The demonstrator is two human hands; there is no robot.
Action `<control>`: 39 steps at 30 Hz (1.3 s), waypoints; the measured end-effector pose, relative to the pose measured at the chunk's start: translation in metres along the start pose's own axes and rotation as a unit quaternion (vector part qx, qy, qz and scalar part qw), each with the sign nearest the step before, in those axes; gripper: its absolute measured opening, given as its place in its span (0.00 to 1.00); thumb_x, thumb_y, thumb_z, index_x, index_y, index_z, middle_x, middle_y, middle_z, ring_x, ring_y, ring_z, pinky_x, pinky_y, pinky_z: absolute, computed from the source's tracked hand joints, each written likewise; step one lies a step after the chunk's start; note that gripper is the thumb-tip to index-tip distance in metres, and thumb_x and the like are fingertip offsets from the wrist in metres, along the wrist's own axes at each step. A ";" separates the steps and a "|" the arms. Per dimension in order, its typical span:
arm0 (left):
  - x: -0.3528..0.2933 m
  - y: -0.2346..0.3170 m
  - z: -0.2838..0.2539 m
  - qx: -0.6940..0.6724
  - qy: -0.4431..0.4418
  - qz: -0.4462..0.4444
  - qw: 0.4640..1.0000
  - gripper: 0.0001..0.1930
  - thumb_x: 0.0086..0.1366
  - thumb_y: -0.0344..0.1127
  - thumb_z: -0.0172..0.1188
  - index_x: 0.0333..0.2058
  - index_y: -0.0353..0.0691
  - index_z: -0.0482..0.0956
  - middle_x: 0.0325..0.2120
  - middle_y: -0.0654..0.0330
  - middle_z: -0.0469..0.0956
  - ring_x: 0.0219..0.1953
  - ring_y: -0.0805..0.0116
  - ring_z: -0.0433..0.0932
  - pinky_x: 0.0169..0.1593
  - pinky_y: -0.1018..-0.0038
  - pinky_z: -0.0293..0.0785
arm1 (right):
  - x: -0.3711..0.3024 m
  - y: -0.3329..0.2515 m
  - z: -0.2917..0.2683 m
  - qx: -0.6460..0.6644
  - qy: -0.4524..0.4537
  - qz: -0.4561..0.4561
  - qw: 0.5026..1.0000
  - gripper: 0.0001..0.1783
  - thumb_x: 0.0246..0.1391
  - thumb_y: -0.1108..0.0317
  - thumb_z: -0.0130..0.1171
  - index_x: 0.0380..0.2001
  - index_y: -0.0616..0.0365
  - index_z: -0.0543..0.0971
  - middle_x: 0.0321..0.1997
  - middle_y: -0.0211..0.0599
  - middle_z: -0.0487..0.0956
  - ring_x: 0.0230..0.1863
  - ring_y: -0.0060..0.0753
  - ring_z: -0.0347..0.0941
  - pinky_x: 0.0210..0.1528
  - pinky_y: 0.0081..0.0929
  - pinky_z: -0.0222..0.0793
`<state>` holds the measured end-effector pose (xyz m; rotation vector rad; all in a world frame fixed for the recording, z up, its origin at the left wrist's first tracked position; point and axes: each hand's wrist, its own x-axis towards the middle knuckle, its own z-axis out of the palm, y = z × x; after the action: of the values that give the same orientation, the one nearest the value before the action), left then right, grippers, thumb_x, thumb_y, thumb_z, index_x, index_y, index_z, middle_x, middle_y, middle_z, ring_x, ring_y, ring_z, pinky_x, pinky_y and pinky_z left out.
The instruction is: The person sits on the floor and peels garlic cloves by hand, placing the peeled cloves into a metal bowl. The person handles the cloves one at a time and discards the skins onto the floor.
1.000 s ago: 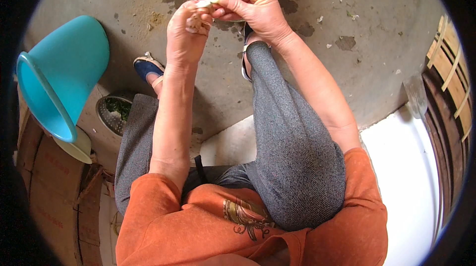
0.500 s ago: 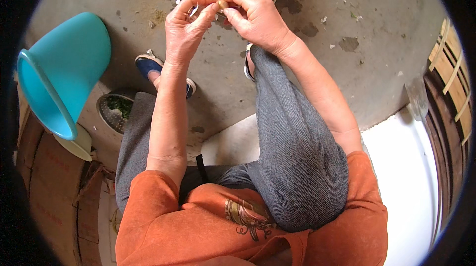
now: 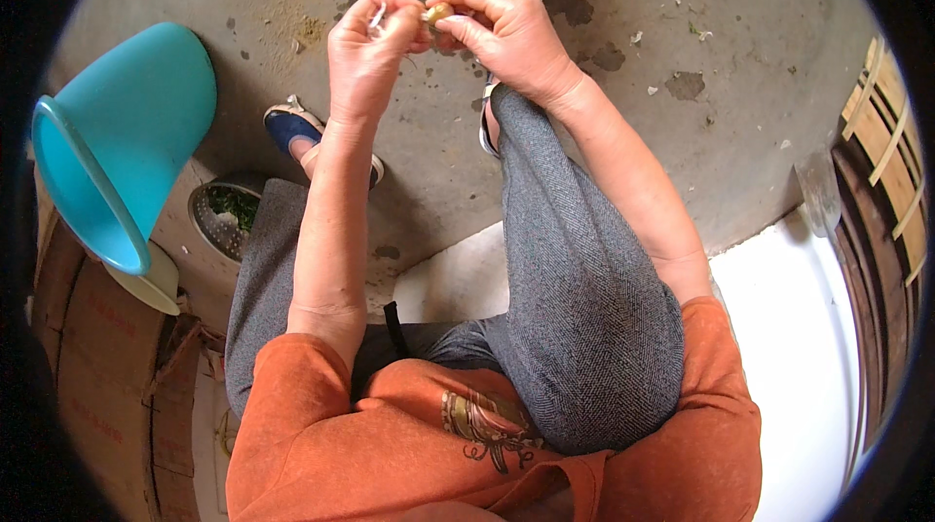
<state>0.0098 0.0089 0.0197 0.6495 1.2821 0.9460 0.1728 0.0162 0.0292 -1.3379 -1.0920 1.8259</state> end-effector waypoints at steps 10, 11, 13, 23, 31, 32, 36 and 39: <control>0.001 0.005 -0.007 0.000 -0.026 0.035 0.999 0.10 0.60 0.26 0.58 0.41 0.39 0.75 0.29 0.63 0.78 0.25 0.81 0.72 0.28 0.84 0.70 | 0.003 -0.001 -0.010 -0.135 0.006 -0.075 0.988 0.16 0.55 0.76 0.54 0.47 0.62 0.75 0.37 0.36 0.78 0.38 0.27 0.78 0.42 0.21 0.75; 0.001 0.004 -0.007 0.014 -0.044 0.040 0.998 0.09 0.60 0.28 0.61 0.39 0.38 0.77 0.28 0.65 0.78 0.26 0.82 0.72 0.29 0.84 0.70 | 0.004 0.000 -0.010 -0.201 0.003 -0.103 0.974 0.16 0.54 0.76 0.55 0.47 0.62 0.75 0.37 0.38 0.78 0.38 0.30 0.78 0.41 0.22 0.74; 0.001 0.003 -0.006 0.040 -0.064 0.042 0.996 0.08 0.58 0.30 0.64 0.36 0.37 0.79 0.26 0.67 0.78 0.26 0.83 0.73 0.30 0.85 0.70 | 0.009 0.003 -0.012 -0.304 -0.003 -0.181 0.935 0.19 0.49 0.76 0.58 0.47 0.61 0.75 0.38 0.43 0.77 0.38 0.41 0.76 0.40 0.28 0.73; 0.001 -0.003 -0.010 0.207 -0.048 0.051 0.976 0.07 0.54 0.31 0.65 0.30 0.34 0.80 0.20 0.64 0.79 0.24 0.84 0.74 0.28 0.82 0.71 | 0.010 -0.002 -0.014 -0.377 -0.094 -0.248 0.887 0.20 0.46 0.80 0.56 0.45 0.59 0.73 0.37 0.41 0.76 0.40 0.44 0.74 0.42 0.33 0.72; 0.000 -0.004 -0.012 0.122 -0.047 -0.018 0.991 0.05 0.56 0.30 0.61 0.30 0.34 0.78 0.21 0.64 0.77 0.23 0.81 0.73 0.28 0.83 0.71 | 0.008 -0.004 -0.009 -0.303 -0.073 -0.214 0.926 0.18 0.49 0.79 0.57 0.46 0.59 0.73 0.38 0.39 0.78 0.39 0.36 0.76 0.43 0.27 0.73; 0.000 0.001 -0.012 0.046 -0.061 -0.058 0.995 0.05 0.58 0.30 0.60 0.32 0.34 0.78 0.22 0.64 0.77 0.24 0.81 0.73 0.29 0.83 0.70 | 0.006 -0.005 -0.007 -0.219 -0.059 -0.158 0.961 0.16 0.51 0.77 0.58 0.45 0.60 0.74 0.39 0.37 0.78 0.39 0.33 0.77 0.43 0.25 0.73; -0.002 0.005 -0.006 -0.012 -0.068 -0.107 0.992 0.06 0.61 0.32 0.55 0.33 0.36 0.76 0.26 0.63 0.77 0.26 0.77 0.74 0.32 0.81 0.71 | 0.002 0.001 -0.005 -0.012 -0.031 -0.025 0.999 0.11 0.57 0.71 0.56 0.43 0.62 0.75 0.40 0.33 0.78 0.42 0.24 0.77 0.44 0.20 0.75; 0.000 0.004 -0.020 -0.147 -0.012 -0.107 0.983 0.07 0.61 0.34 0.54 0.32 0.37 0.75 0.27 0.60 0.77 0.26 0.74 0.74 0.33 0.79 0.71 | 0.003 -0.005 -0.012 0.131 -0.027 0.031 0.990 0.11 0.60 0.70 0.52 0.44 0.63 0.75 0.44 0.38 0.78 0.42 0.28 0.78 0.44 0.22 0.76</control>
<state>-0.0105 0.0090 0.0195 0.2849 1.1370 0.9221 0.1835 0.0242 0.0309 -1.1844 -0.8102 1.9839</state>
